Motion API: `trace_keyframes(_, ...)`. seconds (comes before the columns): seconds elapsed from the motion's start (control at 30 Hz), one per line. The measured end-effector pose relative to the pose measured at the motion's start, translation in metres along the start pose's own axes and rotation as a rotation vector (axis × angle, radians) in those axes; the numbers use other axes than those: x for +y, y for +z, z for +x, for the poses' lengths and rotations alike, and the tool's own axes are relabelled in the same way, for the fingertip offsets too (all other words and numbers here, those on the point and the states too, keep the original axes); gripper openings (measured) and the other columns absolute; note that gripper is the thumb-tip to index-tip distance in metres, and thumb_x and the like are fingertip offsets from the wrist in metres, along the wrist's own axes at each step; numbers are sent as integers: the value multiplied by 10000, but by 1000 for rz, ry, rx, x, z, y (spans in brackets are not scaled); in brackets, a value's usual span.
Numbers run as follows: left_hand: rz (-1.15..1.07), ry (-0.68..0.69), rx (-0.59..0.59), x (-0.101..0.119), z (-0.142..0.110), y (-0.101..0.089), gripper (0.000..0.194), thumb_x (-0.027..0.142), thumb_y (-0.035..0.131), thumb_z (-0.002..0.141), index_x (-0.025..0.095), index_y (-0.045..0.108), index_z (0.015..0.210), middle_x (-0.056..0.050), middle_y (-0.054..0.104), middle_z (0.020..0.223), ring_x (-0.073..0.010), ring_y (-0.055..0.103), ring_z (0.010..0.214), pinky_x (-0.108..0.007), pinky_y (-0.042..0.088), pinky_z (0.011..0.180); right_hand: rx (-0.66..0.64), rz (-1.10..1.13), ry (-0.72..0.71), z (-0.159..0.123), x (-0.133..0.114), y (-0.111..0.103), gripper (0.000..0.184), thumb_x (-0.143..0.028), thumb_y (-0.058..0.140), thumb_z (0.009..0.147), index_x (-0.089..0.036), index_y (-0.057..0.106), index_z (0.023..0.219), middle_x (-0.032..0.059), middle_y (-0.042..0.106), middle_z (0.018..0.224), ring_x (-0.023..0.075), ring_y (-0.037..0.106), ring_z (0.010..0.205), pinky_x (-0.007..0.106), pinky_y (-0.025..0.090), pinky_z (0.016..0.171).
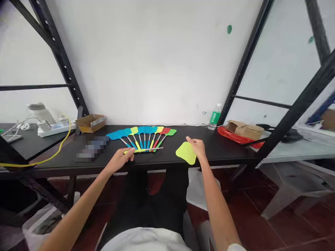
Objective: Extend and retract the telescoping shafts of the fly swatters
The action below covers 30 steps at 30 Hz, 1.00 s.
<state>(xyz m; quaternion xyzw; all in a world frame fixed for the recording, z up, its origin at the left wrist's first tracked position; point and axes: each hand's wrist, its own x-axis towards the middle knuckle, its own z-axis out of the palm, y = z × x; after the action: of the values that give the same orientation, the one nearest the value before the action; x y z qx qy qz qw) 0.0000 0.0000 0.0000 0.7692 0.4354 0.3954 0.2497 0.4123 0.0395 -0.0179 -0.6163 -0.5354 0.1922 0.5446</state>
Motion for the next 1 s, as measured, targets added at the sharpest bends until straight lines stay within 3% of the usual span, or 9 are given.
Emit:
trace_keyframes(0.13, -5, 1, 5, 2, 2, 1, 542, 517, 424, 984, 175, 574, 593, 12, 505, 573, -131, 456, 558, -268, 334, 602, -18, 68, 16, 1, 3, 0, 555, -713, 698, 672, -206, 521, 534, -2, 524, 494, 140, 480, 482, 259, 314, 436)
trace_keyframes(0.3, -15, -3, 2, 3, 1, 0, 525, 498, 431, 980, 177, 575, 590, 15, 458, 556, -134, 438, 552, -266, 323, 590, 134, 285, 112, 11, 13, 0, 573, -772, 614, 714, -216, 546, 593, 18, 564, 512, 177, 544, 504, 280, 384, 453)
trace_keyframes(0.4, -12, -9, 7, 3, 0, -1, 511, 483, 441, 976, 178, 576, 589, 14, 449, 553, -134, 431, 549, -266, 314, 585, 167, 362, 162, 16, 19, -1, 541, -739, 687, 678, -214, 569, 626, 23, 605, 550, 181, 576, 527, 282, 426, 476)
trace_keyframes(0.6, -10, -11, 8, 4, 0, -1, 521, 499, 434, 978, 179, 573, 590, 12, 445, 550, -135, 429, 546, -266, 312, 581, 64, 295, 179, 13, 15, 1, 450, -604, 803, 639, -185, 685, 752, 52, 704, 689, 183, 644, 618, 262, 463, 531)
trace_keyframes(0.83, -19, -11, 6, 2, 0, -1, 520, 504, 434, 979, 181, 570, 595, 10, 459, 558, -138, 430, 548, -265, 317, 581, -271, 163, 170, -1, -4, -1, 435, -523, 847, 632, -153, 765, 845, 86, 740, 752, 208, 676, 639, 265, 466, 515)
trace_keyframes(0.93, -18, -12, 6, 1, 1, -1, 522, 511, 431, 980, 182, 568, 599, 10, 460, 557, -139, 439, 548, -266, 322, 585, -268, 277, 211, -1, -6, -3, 386, -505, 819, 686, -141, 755, 798, 82, 736, 740, 198, 678, 630, 257, 474, 518)
trace_keyframes(1.0, -25, -11, 7, 1, 1, -1, 523, 513, 429, 980, 183, 564, 598, 8, 473, 561, -139, 442, 549, -267, 326, 587, -163, 424, 243, 2, -4, -3, 316, -433, 835, 685, -145, 732, 761, 67, 732, 727, 188, 679, 628, 246, 483, 521)
